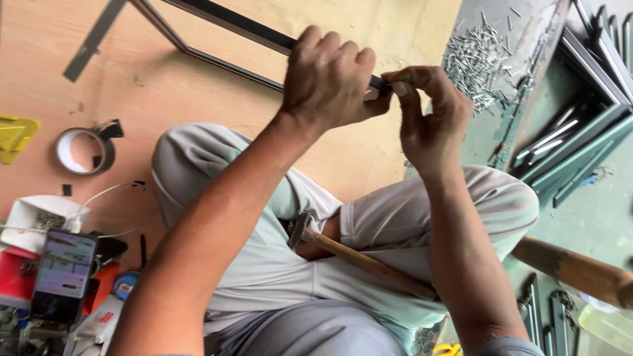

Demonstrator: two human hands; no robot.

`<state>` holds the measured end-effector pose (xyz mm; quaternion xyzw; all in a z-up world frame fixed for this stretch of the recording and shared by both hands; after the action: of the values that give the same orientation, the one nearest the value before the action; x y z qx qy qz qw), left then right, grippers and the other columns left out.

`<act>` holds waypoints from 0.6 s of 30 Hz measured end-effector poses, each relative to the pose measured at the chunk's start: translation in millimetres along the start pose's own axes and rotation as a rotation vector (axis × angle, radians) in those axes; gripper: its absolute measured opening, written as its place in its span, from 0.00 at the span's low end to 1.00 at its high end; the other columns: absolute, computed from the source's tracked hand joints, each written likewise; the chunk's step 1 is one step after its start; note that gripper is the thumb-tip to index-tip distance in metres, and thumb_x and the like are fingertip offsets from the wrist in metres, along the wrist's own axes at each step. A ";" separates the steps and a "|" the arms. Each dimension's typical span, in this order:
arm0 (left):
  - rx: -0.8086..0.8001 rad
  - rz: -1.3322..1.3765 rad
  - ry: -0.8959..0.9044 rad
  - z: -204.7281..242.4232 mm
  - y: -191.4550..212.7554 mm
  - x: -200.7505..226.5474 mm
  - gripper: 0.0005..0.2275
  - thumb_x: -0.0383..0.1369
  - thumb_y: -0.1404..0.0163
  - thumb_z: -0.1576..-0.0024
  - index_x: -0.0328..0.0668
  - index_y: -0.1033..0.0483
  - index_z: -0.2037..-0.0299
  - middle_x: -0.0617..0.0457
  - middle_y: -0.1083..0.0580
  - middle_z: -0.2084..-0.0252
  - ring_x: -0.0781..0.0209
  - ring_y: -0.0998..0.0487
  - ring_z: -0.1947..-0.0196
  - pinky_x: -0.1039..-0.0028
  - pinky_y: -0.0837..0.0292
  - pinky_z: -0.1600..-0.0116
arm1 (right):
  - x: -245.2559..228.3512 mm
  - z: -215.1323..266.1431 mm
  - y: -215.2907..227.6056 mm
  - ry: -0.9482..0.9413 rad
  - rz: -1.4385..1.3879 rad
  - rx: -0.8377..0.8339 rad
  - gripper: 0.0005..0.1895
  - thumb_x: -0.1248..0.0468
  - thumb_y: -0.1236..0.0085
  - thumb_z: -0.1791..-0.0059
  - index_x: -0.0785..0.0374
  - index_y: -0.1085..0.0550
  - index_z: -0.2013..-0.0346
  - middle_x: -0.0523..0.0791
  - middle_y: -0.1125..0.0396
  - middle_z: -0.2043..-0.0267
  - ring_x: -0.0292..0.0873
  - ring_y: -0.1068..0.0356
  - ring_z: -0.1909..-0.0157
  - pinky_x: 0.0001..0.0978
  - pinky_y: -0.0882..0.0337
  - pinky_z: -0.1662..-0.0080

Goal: The recorder is shown assembling a black picture frame by fitting corners and hammering small nails.

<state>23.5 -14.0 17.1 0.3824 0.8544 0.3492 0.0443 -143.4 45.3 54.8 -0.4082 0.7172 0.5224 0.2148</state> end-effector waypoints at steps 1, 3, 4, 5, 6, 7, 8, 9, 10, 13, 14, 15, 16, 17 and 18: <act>-0.010 -0.012 -0.002 1.5 -0.8 0.0 0.23 0.53 0.43 0.46 0.48 0.35 0.83 0.55 0.36 0.86 0.59 0.37 0.84 0.66 0.43 0.68 | -2.3 0.4 -0.1 0.010 0.029 -0.002 0.01 0.73 0.42 0.40 0.69 0.25 0.54 0.48 0.24 0.55 0.41 0.21 0.52 0.28 0.24 0.48; -0.016 -0.020 -0.006 1.8 -1.0 -0.2 0.19 0.49 0.44 0.46 0.48 0.34 0.82 0.55 0.36 0.85 0.60 0.37 0.83 0.67 0.42 0.67 | -4.7 -1.1 0.0 0.021 0.063 0.000 0.01 0.73 0.42 0.41 0.69 0.25 0.54 0.48 0.24 0.55 0.41 0.21 0.52 0.28 0.23 0.48; -0.032 -0.033 -0.001 2.2 -0.5 0.5 0.19 0.49 0.45 0.47 0.49 0.35 0.82 0.56 0.36 0.85 0.60 0.37 0.83 0.67 0.43 0.67 | -5.5 -1.4 0.0 0.045 0.115 -0.004 0.01 0.73 0.42 0.41 0.68 0.25 0.55 0.47 0.24 0.56 0.42 0.21 0.54 0.29 0.24 0.49; -0.049 -0.045 0.004 2.8 -0.3 1.0 0.19 0.49 0.46 0.47 0.49 0.35 0.82 0.57 0.37 0.85 0.60 0.38 0.83 0.67 0.45 0.68 | -5.9 -1.8 -0.4 0.069 0.167 -0.008 0.01 0.73 0.42 0.42 0.67 0.26 0.56 0.47 0.23 0.56 0.42 0.21 0.55 0.30 0.24 0.51; -0.050 -0.040 0.004 1.3 0.0 0.7 0.19 0.49 0.46 0.47 0.49 0.35 0.82 0.57 0.37 0.85 0.60 0.38 0.83 0.67 0.45 0.68 | -5.5 -3.4 -0.4 0.065 0.170 -0.008 0.01 0.73 0.42 0.42 0.67 0.26 0.56 0.47 0.23 0.56 0.42 0.21 0.55 0.30 0.24 0.51; -0.048 -0.046 0.007 0.5 -0.3 0.1 0.21 0.50 0.45 0.46 0.49 0.36 0.83 0.57 0.38 0.86 0.60 0.39 0.84 0.67 0.45 0.69 | -5.6 -4.8 -1.1 0.122 0.222 -0.002 0.02 0.73 0.42 0.41 0.66 0.26 0.57 0.46 0.24 0.57 0.43 0.22 0.55 0.32 0.24 0.49; -0.053 -0.050 0.015 2.5 -0.1 1.1 0.24 0.52 0.44 0.44 0.49 0.37 0.84 0.57 0.39 0.87 0.60 0.39 0.85 0.67 0.45 0.70 | -5.8 -3.5 -2.1 0.173 0.272 -0.004 0.02 0.73 0.42 0.41 0.65 0.27 0.57 0.45 0.24 0.57 0.44 0.22 0.55 0.34 0.24 0.48; -0.060 -0.042 0.022 2.2 -1.1 -1.2 0.24 0.52 0.44 0.44 0.49 0.37 0.84 0.57 0.39 0.87 0.60 0.39 0.85 0.67 0.45 0.70 | -5.3 -5.0 -3.9 0.163 0.274 -0.012 0.02 0.73 0.42 0.41 0.65 0.27 0.57 0.45 0.24 0.57 0.44 0.22 0.55 0.34 0.24 0.48; -0.060 -0.037 0.011 2.8 -1.9 -2.5 0.26 0.56 0.45 0.42 0.49 0.37 0.83 0.57 0.38 0.86 0.60 0.39 0.84 0.66 0.45 0.69 | -6.1 -5.2 -5.3 0.207 0.302 -0.002 0.03 0.73 0.42 0.41 0.65 0.27 0.57 0.44 0.24 0.58 0.44 0.23 0.56 0.37 0.24 0.45; -0.069 -0.062 -0.014 11.8 -5.7 -1.5 0.28 0.60 0.48 0.38 0.49 0.36 0.80 0.57 0.37 0.83 0.61 0.37 0.82 0.66 0.45 0.68 | -7.4 -2.5 -8.8 0.243 0.349 -0.007 0.03 0.74 0.43 0.41 0.64 0.27 0.57 0.43 0.25 0.58 0.44 0.23 0.56 0.40 0.23 0.40; -0.056 -0.113 -0.050 11.5 -5.9 -2.1 0.27 0.60 0.50 0.36 0.50 0.36 0.79 0.56 0.36 0.82 0.61 0.37 0.81 0.67 0.45 0.67 | -8.8 -4.6 -9.0 0.261 0.365 0.004 0.04 0.74 0.43 0.41 0.64 0.28 0.57 0.43 0.25 0.58 0.44 0.23 0.56 0.41 0.24 0.38; -0.060 -0.107 -0.048 13.4 -4.5 2.4 0.27 0.60 0.50 0.36 0.50 0.36 0.79 0.56 0.36 0.82 0.61 0.37 0.81 0.67 0.45 0.67 | -10.9 0.3 -6.4 0.254 0.366 0.001 0.04 0.74 0.43 0.41 0.64 0.28 0.57 0.43 0.25 0.58 0.44 0.23 0.56 0.41 0.24 0.38; -0.057 -0.110 -0.049 7.4 -4.7 -1.6 0.26 0.59 0.51 0.37 0.50 0.35 0.78 0.56 0.35 0.81 0.60 0.36 0.79 0.66 0.44 0.66 | -11.5 -3.5 -6.1 0.262 0.375 0.012 0.04 0.74 0.42 0.41 0.64 0.27 0.57 0.43 0.25 0.58 0.44 0.23 0.56 0.41 0.24 0.38; -0.054 -0.113 -0.050 0.6 -4.0 -5.3 0.24 0.58 0.52 0.39 0.49 0.34 0.77 0.56 0.34 0.80 0.59 0.35 0.78 0.65 0.43 0.65 | -13.2 -7.5 -5.3 0.270 0.384 0.023 0.04 0.74 0.42 0.41 0.64 0.27 0.57 0.43 0.26 0.58 0.45 0.23 0.56 0.42 0.25 0.37; -0.041 -0.128 -0.068 -3.1 -4.0 -5.4 0.24 0.58 0.52 0.39 0.49 0.34 0.77 0.56 0.34 0.80 0.59 0.35 0.78 0.65 0.43 0.65 | -12.7 -12.6 -2.9 0.286 0.381 0.044 0.04 0.74 0.42 0.41 0.64 0.27 0.57 0.43 0.26 0.58 0.45 0.23 0.56 0.42 0.25 0.37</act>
<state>23.8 -21.3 15.8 0.3377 0.8676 0.3500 0.1036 -132.3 37.8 67.0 -0.3305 0.8157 0.4745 0.0174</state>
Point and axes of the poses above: each hand's wrist, its own z-axis away from the middle knuckle, its own y-axis out of the back of the hand, x = y × z, the point moved 2 cm from there along -z, towards the middle knuckle
